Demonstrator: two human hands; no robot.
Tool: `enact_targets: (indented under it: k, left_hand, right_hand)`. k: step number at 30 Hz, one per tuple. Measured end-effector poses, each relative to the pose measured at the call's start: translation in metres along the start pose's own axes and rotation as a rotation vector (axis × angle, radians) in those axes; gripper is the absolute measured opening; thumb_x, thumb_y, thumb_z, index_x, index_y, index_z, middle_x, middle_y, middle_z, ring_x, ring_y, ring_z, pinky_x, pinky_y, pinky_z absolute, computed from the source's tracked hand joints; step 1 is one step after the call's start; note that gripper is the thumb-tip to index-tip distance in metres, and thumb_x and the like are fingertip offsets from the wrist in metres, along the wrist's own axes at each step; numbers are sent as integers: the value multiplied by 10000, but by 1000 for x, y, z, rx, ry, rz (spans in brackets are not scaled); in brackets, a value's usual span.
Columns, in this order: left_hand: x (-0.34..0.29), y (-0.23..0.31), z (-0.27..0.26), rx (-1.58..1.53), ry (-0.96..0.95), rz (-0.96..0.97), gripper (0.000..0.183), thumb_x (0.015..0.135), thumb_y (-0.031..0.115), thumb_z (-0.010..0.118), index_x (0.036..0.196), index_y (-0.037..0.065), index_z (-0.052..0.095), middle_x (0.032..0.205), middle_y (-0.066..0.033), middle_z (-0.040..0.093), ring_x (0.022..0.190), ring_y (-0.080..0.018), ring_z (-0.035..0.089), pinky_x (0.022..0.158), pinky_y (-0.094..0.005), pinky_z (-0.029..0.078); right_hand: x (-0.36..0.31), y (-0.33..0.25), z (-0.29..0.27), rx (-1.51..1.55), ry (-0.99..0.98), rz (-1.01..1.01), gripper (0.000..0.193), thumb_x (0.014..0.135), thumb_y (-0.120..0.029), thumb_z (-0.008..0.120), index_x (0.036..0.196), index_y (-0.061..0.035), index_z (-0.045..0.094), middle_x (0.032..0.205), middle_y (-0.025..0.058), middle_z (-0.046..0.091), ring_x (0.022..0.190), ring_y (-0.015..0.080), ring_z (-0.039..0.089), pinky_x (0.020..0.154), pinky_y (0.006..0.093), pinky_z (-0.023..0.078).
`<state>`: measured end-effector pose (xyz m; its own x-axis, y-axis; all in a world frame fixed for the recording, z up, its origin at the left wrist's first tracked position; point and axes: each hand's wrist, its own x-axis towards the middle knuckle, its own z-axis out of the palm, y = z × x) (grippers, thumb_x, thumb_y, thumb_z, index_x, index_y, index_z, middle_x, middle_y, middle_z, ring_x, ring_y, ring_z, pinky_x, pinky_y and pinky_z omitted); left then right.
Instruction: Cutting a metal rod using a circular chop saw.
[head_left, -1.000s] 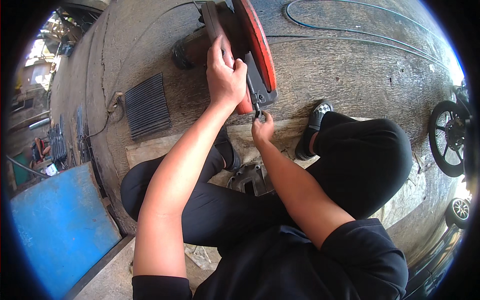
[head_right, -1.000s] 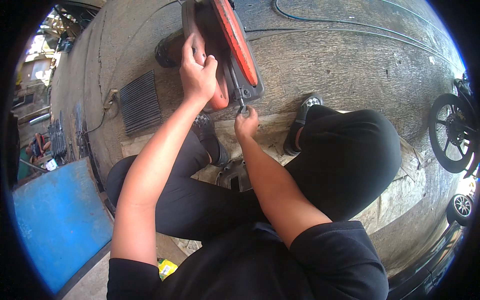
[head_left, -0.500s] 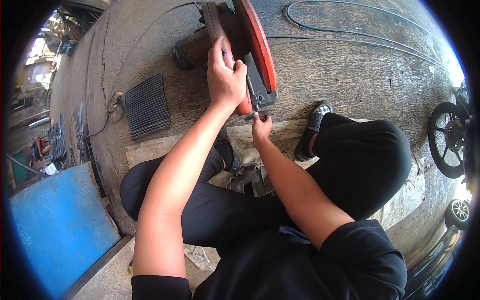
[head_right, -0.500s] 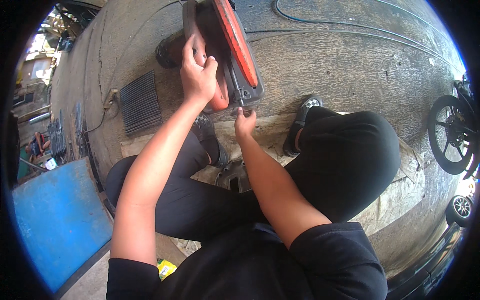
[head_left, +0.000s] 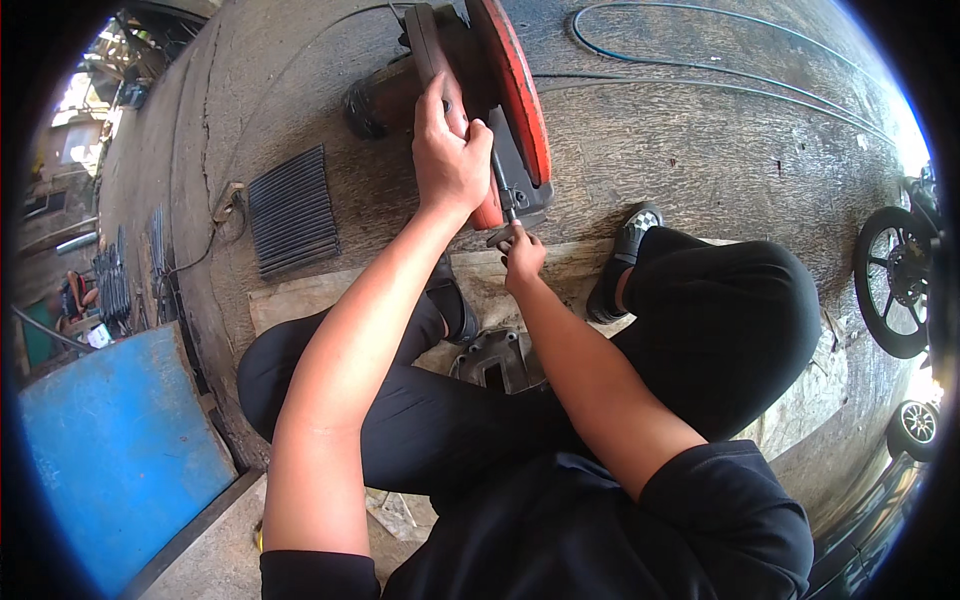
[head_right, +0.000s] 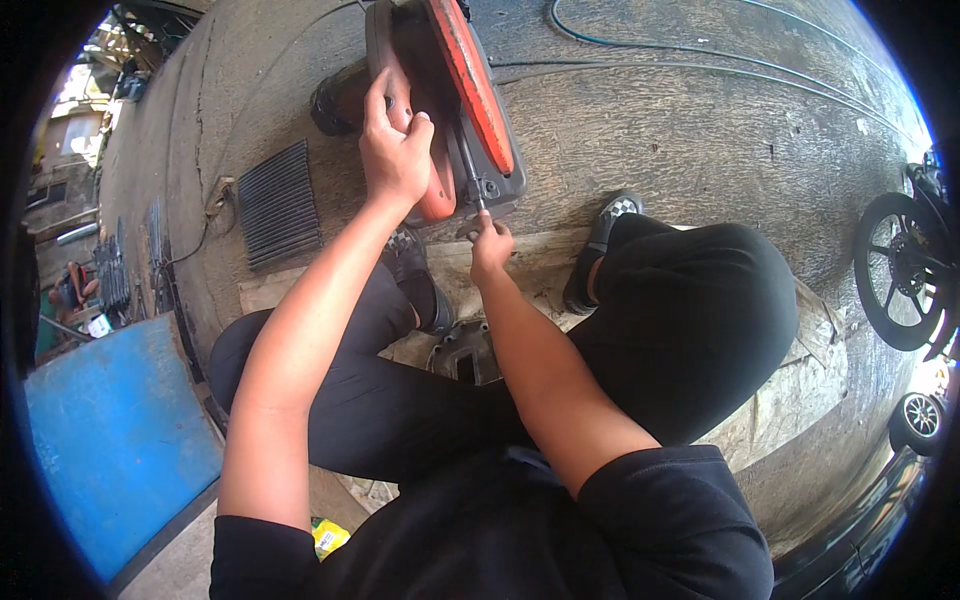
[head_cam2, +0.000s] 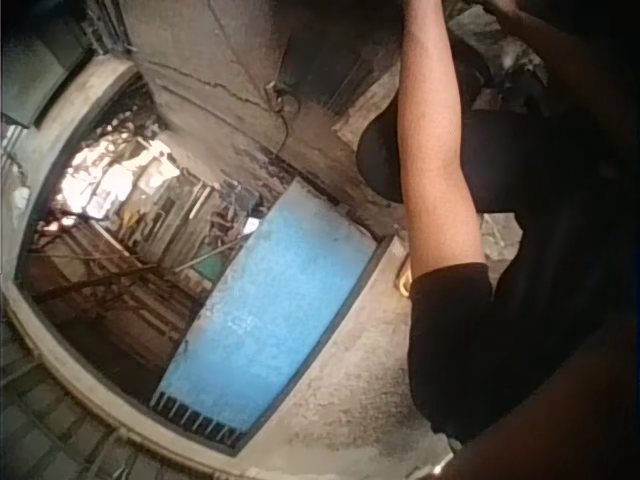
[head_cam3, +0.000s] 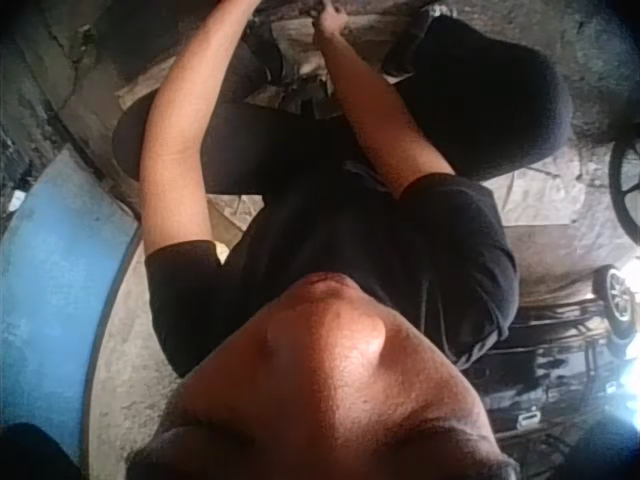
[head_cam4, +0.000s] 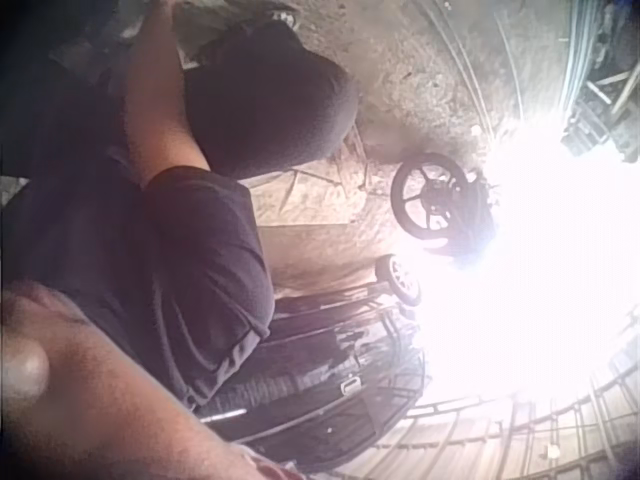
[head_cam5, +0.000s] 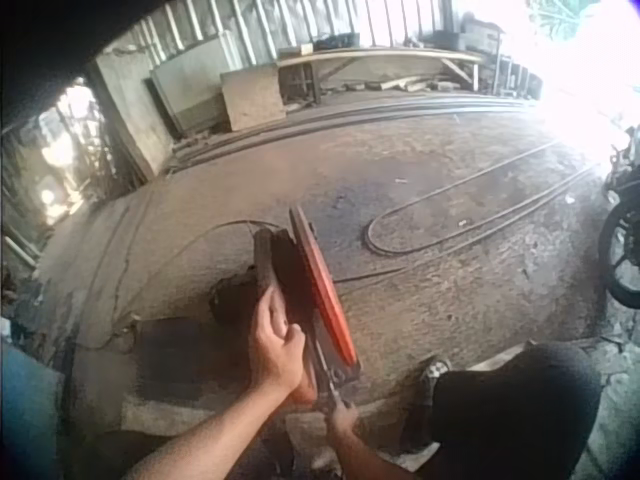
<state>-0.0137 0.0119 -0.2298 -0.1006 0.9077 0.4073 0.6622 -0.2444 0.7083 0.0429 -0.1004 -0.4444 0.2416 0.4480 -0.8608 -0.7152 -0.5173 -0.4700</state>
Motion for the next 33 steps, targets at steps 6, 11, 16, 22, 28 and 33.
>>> enact_targets:
  k: [6, 11, 16, 22, 28, 33]
  left_hand:
    - [-2, -3, -3, 15, 24, 40, 593, 812, 89, 624, 1372, 7, 444, 1067, -215, 635, 877, -287, 646, 842, -386, 505]
    - [-2, -2, -8, 9, -10, -50, 593, 813, 90, 625, 1370, -1, 443, 1119, -227, 629, 929, -310, 647, 873, -385, 498]
    - [1, 9, 2, -50, -10, -5, 590, 814, 82, 622, 1370, -3, 443, 1182, -242, 612, 1042, -343, 634, 924, -396, 484]
    - [-3, 1, -11, -54, -1, -22, 584, 817, 74, 616, 1368, -8, 442, 1277, -267, 567, 1196, -386, 566, 1010, -413, 446]
    - [0, 4, -6, -55, 13, 38, 589, 818, 73, 618, 1369, -25, 434, 1282, -273, 560, 1197, -403, 559, 1016, -426, 443]
    - [-1, 3, -7, -54, 0, 20, 596, 815, 67, 619, 1374, -21, 431, 1288, -271, 558, 1202, -398, 558, 1017, -423, 441]
  right_hand:
    - [-24, 5, -11, -665, 298, -661, 602, 789, -129, 668, 1336, -39, 434, 1249, 246, 563, 1135, 405, 547, 966, 469, 428]
    - [-37, 2, -1, -1054, 240, -903, 577, 733, -68, 678, 1283, -58, 506, 1294, 224, 546, 1219, 381, 486, 1020, 462, 394]
    - [5, 2, -6, -381, 5, -493, 421, 821, -111, 713, 1184, 30, 555, 1209, 217, 595, 988, 328, 640, 855, 411, 500]
    - [-29, -9, 9, -406, 297, -353, 426, 852, -108, 674, 1244, -78, 510, 1284, 227, 545, 1078, 416, 581, 960, 446, 446]
    - [-20, 3, -9, -858, 172, -872, 464, 698, -38, 697, 1153, -90, 626, 1408, 198, 466, 1256, 382, 459, 1055, 449, 373]
    - [-7, 11, -10, -869, 53, -852, 513, 715, -121, 777, 1194, -39, 613, 1281, 165, 600, 1173, 420, 535, 1008, 452, 415]
